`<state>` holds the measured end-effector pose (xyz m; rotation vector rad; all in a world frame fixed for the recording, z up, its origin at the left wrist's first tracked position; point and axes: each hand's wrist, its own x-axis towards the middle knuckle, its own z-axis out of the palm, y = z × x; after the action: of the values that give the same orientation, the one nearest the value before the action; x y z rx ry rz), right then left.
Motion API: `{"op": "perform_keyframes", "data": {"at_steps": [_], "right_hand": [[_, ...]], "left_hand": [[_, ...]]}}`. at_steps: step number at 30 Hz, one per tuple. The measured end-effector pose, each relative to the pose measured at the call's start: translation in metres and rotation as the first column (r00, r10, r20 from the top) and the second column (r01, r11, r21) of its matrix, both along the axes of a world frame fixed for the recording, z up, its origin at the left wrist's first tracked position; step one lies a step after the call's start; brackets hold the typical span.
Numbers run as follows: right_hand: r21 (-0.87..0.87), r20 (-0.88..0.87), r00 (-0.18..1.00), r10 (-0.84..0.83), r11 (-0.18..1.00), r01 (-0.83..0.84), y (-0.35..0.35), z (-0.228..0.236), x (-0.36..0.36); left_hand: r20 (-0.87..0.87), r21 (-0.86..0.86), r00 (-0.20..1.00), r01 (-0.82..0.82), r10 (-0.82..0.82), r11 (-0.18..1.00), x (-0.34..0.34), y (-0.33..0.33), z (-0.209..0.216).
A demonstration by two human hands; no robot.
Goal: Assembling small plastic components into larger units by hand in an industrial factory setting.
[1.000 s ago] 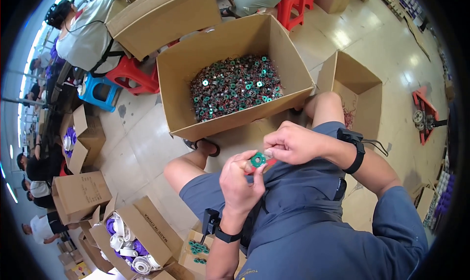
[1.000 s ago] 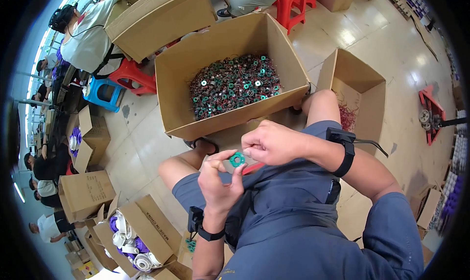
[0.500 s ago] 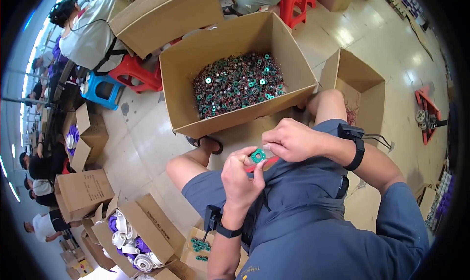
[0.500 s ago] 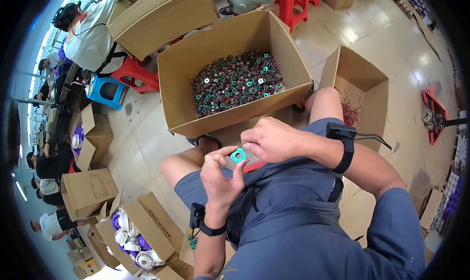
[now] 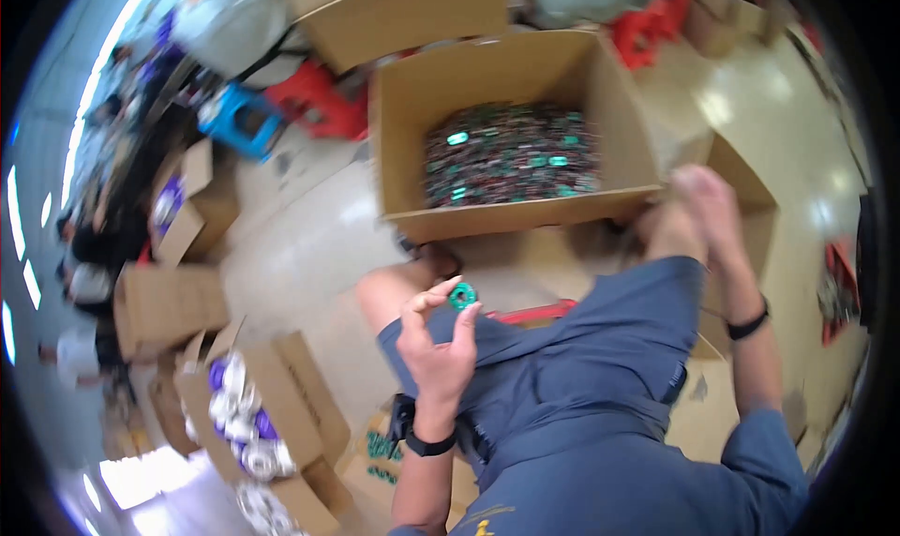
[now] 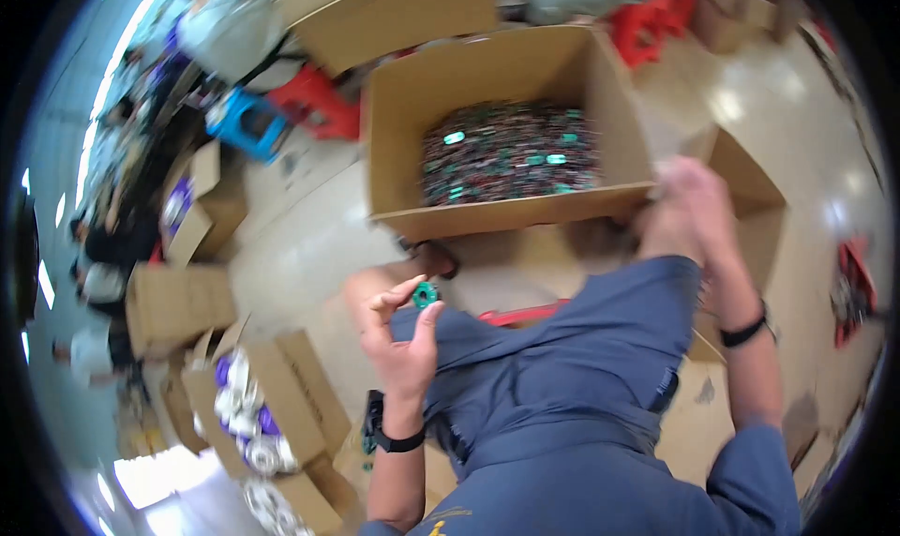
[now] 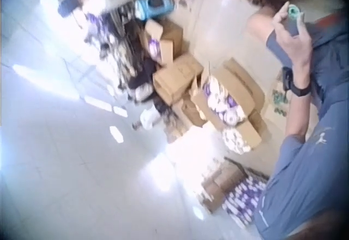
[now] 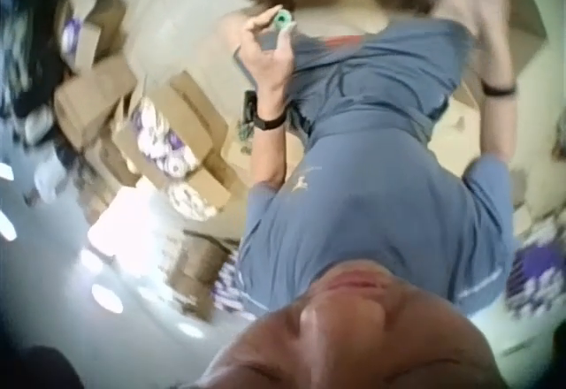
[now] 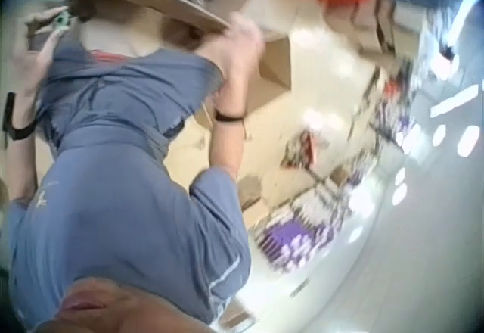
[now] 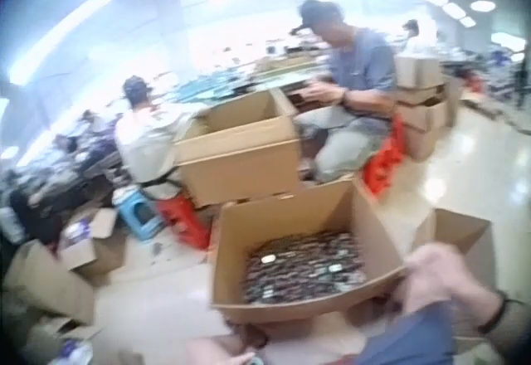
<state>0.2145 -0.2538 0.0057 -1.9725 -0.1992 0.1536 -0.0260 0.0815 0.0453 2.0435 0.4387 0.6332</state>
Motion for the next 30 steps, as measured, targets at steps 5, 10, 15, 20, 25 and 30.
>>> {"op": "perform_keyframes", "data": {"at_steps": [5,10,15,20,25,30], "right_hand": [[-0.551,0.066,0.949,-0.31,0.781,0.293,-0.365,-0.131,0.064],[-0.979,-0.039,0.799,-0.6,0.184,0.09,-0.314,-0.222,0.019],[-0.724,-0.265,0.832,-0.488,0.67,0.162,-0.366,-0.227,0.077],[-0.678,-0.056,0.879,-0.473,0.664,0.315,-0.358,-0.266,0.072],[-0.619,-0.076,0.894,-0.441,0.724,0.305,-0.351,-0.234,0.105],[-0.607,-0.247,0.83,-0.501,0.747,0.271,-0.327,-0.183,0.088]], "left_hand": [[-0.047,-0.421,0.879,-0.448,0.475,0.789,-0.076,0.025,-0.026],[-0.259,-0.446,0.392,-0.859,0.883,0.251,-0.218,0.037,-0.049],[-0.493,-0.25,0.118,-0.968,0.862,-0.011,-0.346,0.007,-0.16],[-0.549,-0.046,-0.111,-0.986,0.828,-0.163,-0.382,-0.005,-0.206],[-0.443,-0.032,-0.146,-0.983,0.884,-0.179,-0.407,0.007,-0.236],[-0.438,-0.104,0.045,-0.995,0.898,0.0,-0.416,0.017,-0.243]]}}
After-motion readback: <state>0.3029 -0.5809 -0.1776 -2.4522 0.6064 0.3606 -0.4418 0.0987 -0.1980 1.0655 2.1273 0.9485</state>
